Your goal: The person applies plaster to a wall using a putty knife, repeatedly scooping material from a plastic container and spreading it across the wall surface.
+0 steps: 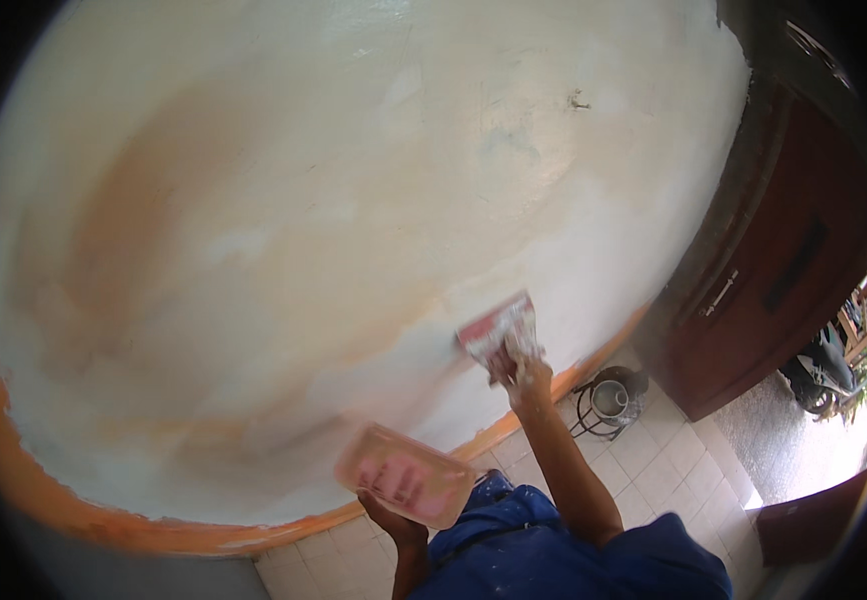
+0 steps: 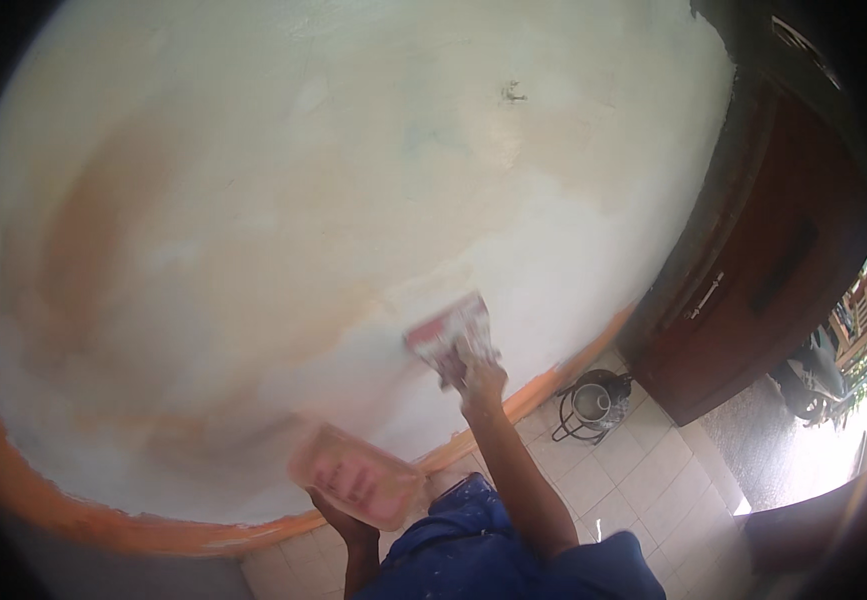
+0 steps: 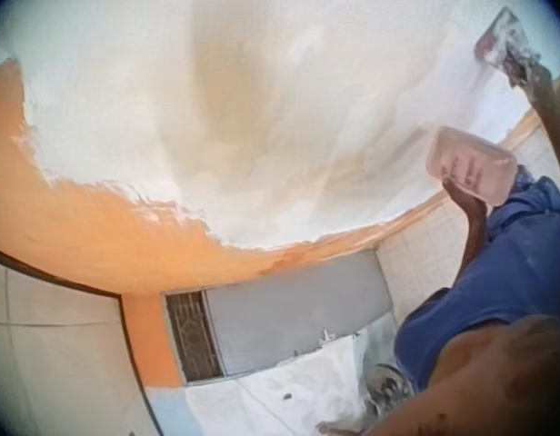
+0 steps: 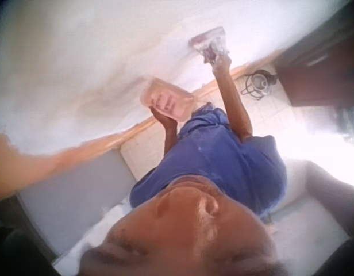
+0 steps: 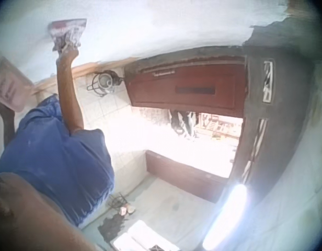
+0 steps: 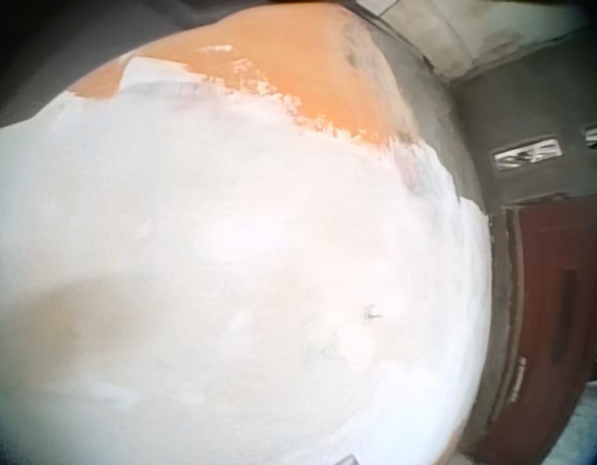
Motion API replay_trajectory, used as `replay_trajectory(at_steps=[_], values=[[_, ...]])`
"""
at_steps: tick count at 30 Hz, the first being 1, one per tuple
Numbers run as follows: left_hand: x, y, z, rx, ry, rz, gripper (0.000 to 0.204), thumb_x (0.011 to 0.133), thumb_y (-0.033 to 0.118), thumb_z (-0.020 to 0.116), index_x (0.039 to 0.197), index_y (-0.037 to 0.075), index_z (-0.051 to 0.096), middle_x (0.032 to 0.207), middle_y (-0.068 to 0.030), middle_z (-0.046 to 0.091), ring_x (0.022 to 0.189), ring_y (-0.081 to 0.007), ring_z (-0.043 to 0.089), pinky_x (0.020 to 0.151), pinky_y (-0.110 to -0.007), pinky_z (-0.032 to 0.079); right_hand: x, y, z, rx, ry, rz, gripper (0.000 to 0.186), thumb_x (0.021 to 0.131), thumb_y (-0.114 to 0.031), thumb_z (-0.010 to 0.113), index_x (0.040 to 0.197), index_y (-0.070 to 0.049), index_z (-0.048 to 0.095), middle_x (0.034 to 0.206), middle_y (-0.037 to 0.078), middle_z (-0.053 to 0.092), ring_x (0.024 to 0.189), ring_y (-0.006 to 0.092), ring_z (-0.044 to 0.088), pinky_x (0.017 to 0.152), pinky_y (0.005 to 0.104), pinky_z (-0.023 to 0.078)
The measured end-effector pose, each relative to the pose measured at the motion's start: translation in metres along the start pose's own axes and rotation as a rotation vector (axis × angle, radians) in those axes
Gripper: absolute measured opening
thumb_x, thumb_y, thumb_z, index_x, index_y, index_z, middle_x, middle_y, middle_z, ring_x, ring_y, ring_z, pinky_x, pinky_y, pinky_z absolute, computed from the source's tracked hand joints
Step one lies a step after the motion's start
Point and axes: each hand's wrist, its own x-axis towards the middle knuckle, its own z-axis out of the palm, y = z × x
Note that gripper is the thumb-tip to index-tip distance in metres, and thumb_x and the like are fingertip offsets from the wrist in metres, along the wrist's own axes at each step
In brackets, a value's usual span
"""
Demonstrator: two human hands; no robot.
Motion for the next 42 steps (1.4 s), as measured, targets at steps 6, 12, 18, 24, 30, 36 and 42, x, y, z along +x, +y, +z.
replay_trajectory(at_steps=[6, 12, 18, 24, 30, 36, 42], values=[[0.012, -0.011, -0.015, 0.106, 0.058, 0.002, 0.065, 0.087, 0.062, 0.042, 0.134, 0.019, 0.032, 0.125, -0.0098, 0.041, 0.112, -0.0337, 0.047, 0.087, -0.048, 0.046, -0.022, -0.006, -0.019, -0.027, -0.001, -0.335, 0.043, 0.094, -0.03, 0.049, 0.115, 0.008, 0.053, 0.085, 0.01, 0.065, 0.069, 0.0182, 0.064, 0.048, 0.0285, 0.046], [0.013, -0.023, -0.007, 0.089, 0.005, -0.006, 0.063, 0.088, 0.062, 0.041, 0.133, 0.018, 0.032, 0.125, -0.0098, 0.041, 0.107, -0.0353, 0.05, 0.087, -0.049, 0.046, -0.01, -0.167, 0.154, -0.18, -0.44, -0.923, 0.028, 0.092, -0.009, 0.051, 0.114, 0.008, 0.055, 0.111, 0.014, 0.061, 0.085, 0.0159, 0.059, 0.077, 0.025, 0.05], [0.007, -0.024, 0.005, 0.077, -0.016, -0.014, 0.064, 0.088, 0.062, 0.04, 0.133, 0.018, 0.032, 0.125, -0.0102, 0.041, 0.108, -0.0359, 0.049, 0.088, -0.05, 0.046, 0.035, -0.174, 0.169, -0.213, -0.41, -0.81, 0.042, 0.081, 0.002, 0.062, 0.122, 0.001, 0.052, 0.092, 0.012, 0.062, 0.081, 0.0241, 0.06, 0.073, 0.0314, 0.052], [0.012, -0.029, -0.004, 0.086, 0.014, -0.03, 0.067, 0.087, 0.064, 0.039, 0.135, 0.017, 0.031, 0.128, -0.0109, 0.04, 0.11, -0.0357, 0.049, 0.089, -0.05, 0.045, 0.032, -0.052, -0.011, -0.112, -0.161, -0.163, 0.048, 0.096, -0.035, 0.044, 0.126, 0.001, 0.05, 0.09, 0.007, 0.059, 0.067, 0.0162, 0.05, 0.054, 0.0289, 0.041], [0.017, -0.027, -0.015, 0.125, 0.025, -0.011, 0.064, 0.088, 0.063, 0.04, 0.134, 0.018, 0.031, 0.126, -0.0097, 0.041, 0.109, -0.0352, 0.049, 0.087, -0.05, 0.045, -0.004, -0.096, 0.036, -0.315, -0.384, -0.698, 0.029, 0.092, -0.009, 0.048, 0.115, 0.006, 0.055, 0.121, 0.018, 0.057, 0.109, 0.0281, 0.058, 0.087, 0.0362, 0.051], [0.011, -0.019, 0.005, 0.092, -0.023, -0.009, 0.067, 0.087, 0.064, 0.041, 0.134, 0.018, 0.03, 0.127, -0.01, 0.039, 0.11, -0.0365, 0.048, 0.089, -0.05, 0.044, 0.013, -0.189, 0.195, -0.767, -0.428, -1.604, 0.026, 0.094, -0.011, 0.047, 0.109, 0.007, 0.056, 0.112, 0.012, 0.061, 0.093, 0.0239, 0.06, 0.08, 0.0364, 0.05], [0.011, -0.011, 0.0, 0.056, -0.037, -0.016, 0.068, 0.087, 0.064, 0.041, 0.135, 0.018, 0.029, 0.128, -0.0108, 0.038, 0.11, -0.0366, 0.048, 0.088, -0.05, 0.045, -0.001, -0.095, 0.125, -0.141, -0.221, -0.374, 0.021, 0.09, -0.017, 0.057, 0.1, 0.001, 0.063, 0.07, 0.0, 0.051, 0.06, 0.0095, 0.045, 0.052, 0.023, 0.038]])
